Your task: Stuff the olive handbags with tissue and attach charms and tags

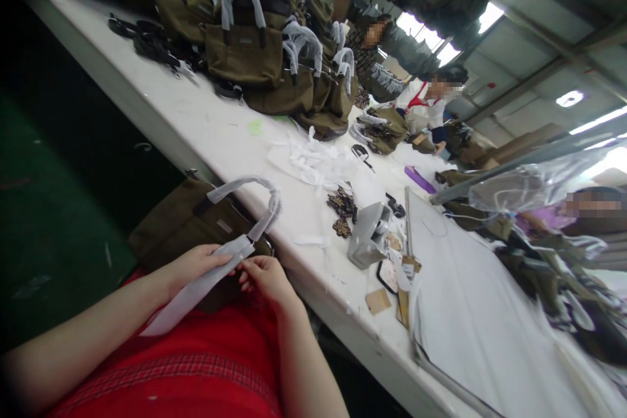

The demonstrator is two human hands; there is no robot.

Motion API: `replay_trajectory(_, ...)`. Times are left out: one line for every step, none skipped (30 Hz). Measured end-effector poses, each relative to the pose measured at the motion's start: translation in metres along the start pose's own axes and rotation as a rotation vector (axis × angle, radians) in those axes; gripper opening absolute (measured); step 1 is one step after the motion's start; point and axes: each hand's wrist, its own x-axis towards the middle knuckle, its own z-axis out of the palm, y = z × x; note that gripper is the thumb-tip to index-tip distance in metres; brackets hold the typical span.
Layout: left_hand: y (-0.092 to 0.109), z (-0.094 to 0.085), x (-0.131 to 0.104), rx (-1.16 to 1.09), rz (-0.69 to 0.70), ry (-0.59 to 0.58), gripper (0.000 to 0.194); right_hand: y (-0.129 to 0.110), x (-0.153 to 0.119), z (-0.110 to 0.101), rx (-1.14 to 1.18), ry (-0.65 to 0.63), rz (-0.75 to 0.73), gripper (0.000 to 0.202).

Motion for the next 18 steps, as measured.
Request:
replay_trajectory(0.0,-0.001,0.0,0.022,0.01,0.01,0.048,-0.001,0.0,0.0,-0.027,0.007,0.016,0.041)
replay_trajectory(-0.001,-0.001,0.0,0.05,0.025,0.026,0.048,-0.003,0.001,0.002,-0.063,0.021,0.034,0.035)
replay_trajectory(-0.001,-0.002,0.0,0.078,0.042,0.046,0.048,-0.003,0.004,0.004,-0.1,0.039,0.053,0.029)
replay_trajectory(-0.002,-0.001,0.0,0.101,0.059,0.065,0.048,-0.004,0.007,0.006,-0.132,0.06,0.067,0.026)
replay_trajectory(-0.002,0.0,0.0,0.118,0.071,0.075,0.048,-0.003,0.011,0.009,-0.154,0.083,0.074,0.024)
replay_trajectory(-0.002,0.001,0.0,0.126,0.075,0.073,0.048,-0.002,0.015,0.013,-0.165,0.104,0.075,0.023)
replay_trajectory(-0.002,0.003,0.0,0.123,0.072,0.057,0.048,0.0,0.019,0.016,-0.17,0.121,0.073,0.023)
replay_trajectory(-0.001,0.005,-0.001,0.115,0.064,0.031,0.048,0.002,0.022,0.019,-0.175,0.138,0.069,0.022)
replay_trajectory(-0.001,0.006,-0.002,0.105,0.054,0.001,0.049,0.004,0.025,0.021,-0.179,0.151,0.066,0.022)
replay_trajectory(0.0,0.006,-0.004,0.097,0.045,-0.027,0.05,0.006,0.026,0.022,-0.181,0.158,0.062,0.022)
replay_trajectory(0.001,0.005,-0.006,0.096,0.038,-0.046,0.05,0.008,0.027,0.024,-0.182,0.161,0.059,0.022)
replay_trajectory(0.001,0.001,-0.009,0.1,0.032,-0.055,0.05,0.01,0.026,0.024,-0.183,0.158,0.056,0.02)
replay_trajectory(0.001,-0.004,-0.013,0.12,0.028,-0.053,0.05,0.012,0.024,0.025,-0.181,0.145,0.045,0.015)
replay_trajectory(0.0,-0.011,-0.017,0.158,0.024,-0.052,0.052,0.014,0.021,0.026,-0.164,0.117,0.022,0.007)
replay_trajectory(-0.001,-0.018,-0.022,0.208,0.02,-0.056,0.055,0.016,0.017,0.028,-0.124,0.068,-0.002,0.01)
replay_trajectory(-0.002,-0.025,-0.027,0.268,0.016,-0.07,0.057,0.018,0.014,0.031,-0.055,0.006,-0.02,0.022)
replay_trajectory(-0.004,-0.031,-0.033,0.337,0.009,-0.087,0.056,0.02,0.012,0.035,0.039,-0.055,-0.024,0.031)
replay_trajectory(-0.005,-0.035,-0.038,0.42,0.005,-0.097,0.053,0.023,0.01,0.04,0.142,-0.098,-0.012,0.035)
